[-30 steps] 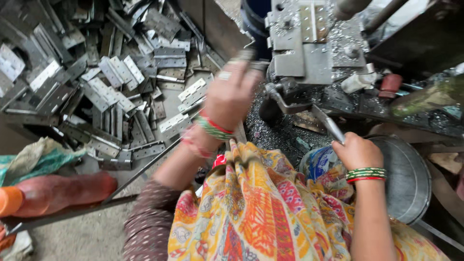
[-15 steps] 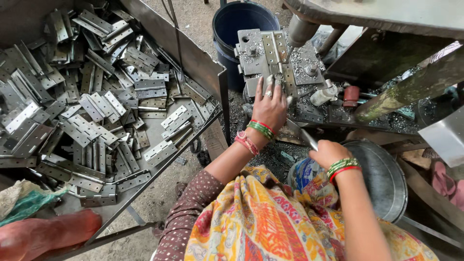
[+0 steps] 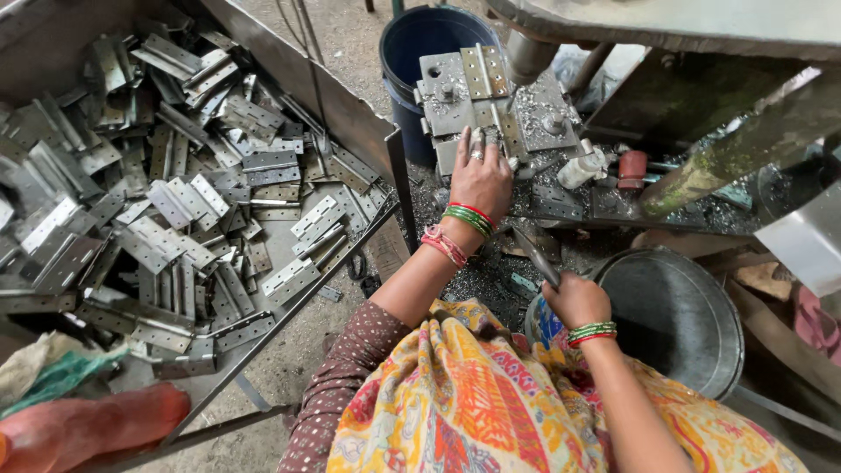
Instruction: The person repeatedly picks up metal hinge pieces from a bin, places them into a jig on a drill press, and operates the machine to drill holes. After each cycle, the person removes the processed piece and returns it to the bin.
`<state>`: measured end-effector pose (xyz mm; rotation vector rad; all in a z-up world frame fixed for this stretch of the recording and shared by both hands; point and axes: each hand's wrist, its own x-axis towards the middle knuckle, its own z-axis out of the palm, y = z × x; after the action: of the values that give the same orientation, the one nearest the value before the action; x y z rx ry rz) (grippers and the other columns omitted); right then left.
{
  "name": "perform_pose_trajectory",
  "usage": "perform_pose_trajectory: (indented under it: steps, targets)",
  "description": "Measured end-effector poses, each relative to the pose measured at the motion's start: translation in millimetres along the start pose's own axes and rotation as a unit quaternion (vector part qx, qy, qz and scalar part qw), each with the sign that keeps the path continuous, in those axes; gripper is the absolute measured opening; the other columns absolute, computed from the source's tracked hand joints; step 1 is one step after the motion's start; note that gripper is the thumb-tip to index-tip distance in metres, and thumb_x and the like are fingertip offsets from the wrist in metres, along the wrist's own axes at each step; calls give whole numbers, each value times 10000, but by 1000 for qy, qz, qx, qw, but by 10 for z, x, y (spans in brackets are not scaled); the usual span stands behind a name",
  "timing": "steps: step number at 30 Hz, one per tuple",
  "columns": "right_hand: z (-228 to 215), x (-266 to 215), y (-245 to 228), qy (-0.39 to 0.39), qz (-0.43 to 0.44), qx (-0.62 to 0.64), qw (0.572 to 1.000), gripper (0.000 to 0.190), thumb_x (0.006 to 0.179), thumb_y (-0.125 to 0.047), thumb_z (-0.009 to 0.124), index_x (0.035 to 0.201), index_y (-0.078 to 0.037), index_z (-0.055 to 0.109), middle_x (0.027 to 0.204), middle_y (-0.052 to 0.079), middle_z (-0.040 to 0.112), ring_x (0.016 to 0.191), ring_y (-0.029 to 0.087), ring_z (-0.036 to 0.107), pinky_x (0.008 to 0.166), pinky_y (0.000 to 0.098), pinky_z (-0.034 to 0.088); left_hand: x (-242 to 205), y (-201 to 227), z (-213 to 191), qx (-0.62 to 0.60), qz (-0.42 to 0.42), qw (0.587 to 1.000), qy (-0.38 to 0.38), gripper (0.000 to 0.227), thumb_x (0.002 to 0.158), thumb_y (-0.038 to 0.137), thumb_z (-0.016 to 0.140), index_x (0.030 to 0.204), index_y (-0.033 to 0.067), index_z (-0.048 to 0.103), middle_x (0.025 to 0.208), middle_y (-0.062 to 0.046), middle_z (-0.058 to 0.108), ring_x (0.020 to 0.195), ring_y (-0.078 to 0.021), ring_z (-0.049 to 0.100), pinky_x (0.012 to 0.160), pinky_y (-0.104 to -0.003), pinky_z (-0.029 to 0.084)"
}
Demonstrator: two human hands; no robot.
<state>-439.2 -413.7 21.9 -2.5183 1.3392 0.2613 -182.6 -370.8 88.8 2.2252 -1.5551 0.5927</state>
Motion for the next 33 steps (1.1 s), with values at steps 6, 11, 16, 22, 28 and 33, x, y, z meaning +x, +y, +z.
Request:
perform_pose_trajectory:
  steps: [6, 11, 16, 22, 28, 33]
  targets:
    - [-490, 196, -100, -95, 21, -17, 995, 387, 868, -446, 678, 1034, -108, 767, 968, 239, 736, 937, 422, 723, 882, 526, 562, 94, -62, 8, -8, -7, 1000, -12, 302, 937, 203, 527, 970, -4, 746, 1111, -237, 669, 1159, -396, 635, 1231, -567, 191]
    - [-584, 237, -88, -73, -22, -53, 996, 348, 874, -402, 647, 1002, -101, 766, 920, 212, 760, 869, 398, 755, 820, 523, 597, 187, -139, 126, -3, -28, 990, -135, 296, 960, 108, 486, 1081, -15, 727, 1175, -223, 665, 1138, -356, 646, 1294, -564, 147]
    - [-60, 91, 21, 1, -6, 2, 1000, 464, 886, -519, 650, 958, -68, 737, 875, 232, 749, 848, 406, 742, 805, 514, 592, 314, -196, 121, 59, -8, 997, 41, 344, 792, 177, 526, 971, -4, 758, 1166, -244, 684, 1193, -369, 606, 1186, -543, 175]
    - [-244, 360, 130, -53, -47, -17, 997, 412, 850, -445, 675, 965, -58, 760, 926, 257, 739, 880, 432, 725, 829, 531, 573, 351, -254, 133, 2, -15, 995, -100, 281, 891, 118, 516, 866, 45, 785, 1020, -209, 692, 1139, -354, 658, 1246, -577, 109]
    - [-251, 225, 104, -40, -41, -21, 998, 417, 865, -451, 656, 954, -56, 756, 911, 245, 750, 866, 417, 741, 830, 518, 583, 502, -352, 190, 50, -22, 991, -124, 281, 926, 105, 510, 948, 48, 784, 1063, -199, 692, 965, -297, 713, 1252, -576, 98]
    - [143, -15, 49, -4, 22, -17, 1000, 490, 897, -524, 643, 937, -49, 751, 909, 239, 749, 886, 413, 739, 831, 511, 586, 434, -347, 111, 27, -26, 982, -186, 310, 983, 141, 490, 999, 116, 798, 1101, -159, 697, 1093, -294, 690, 1295, -558, 80]
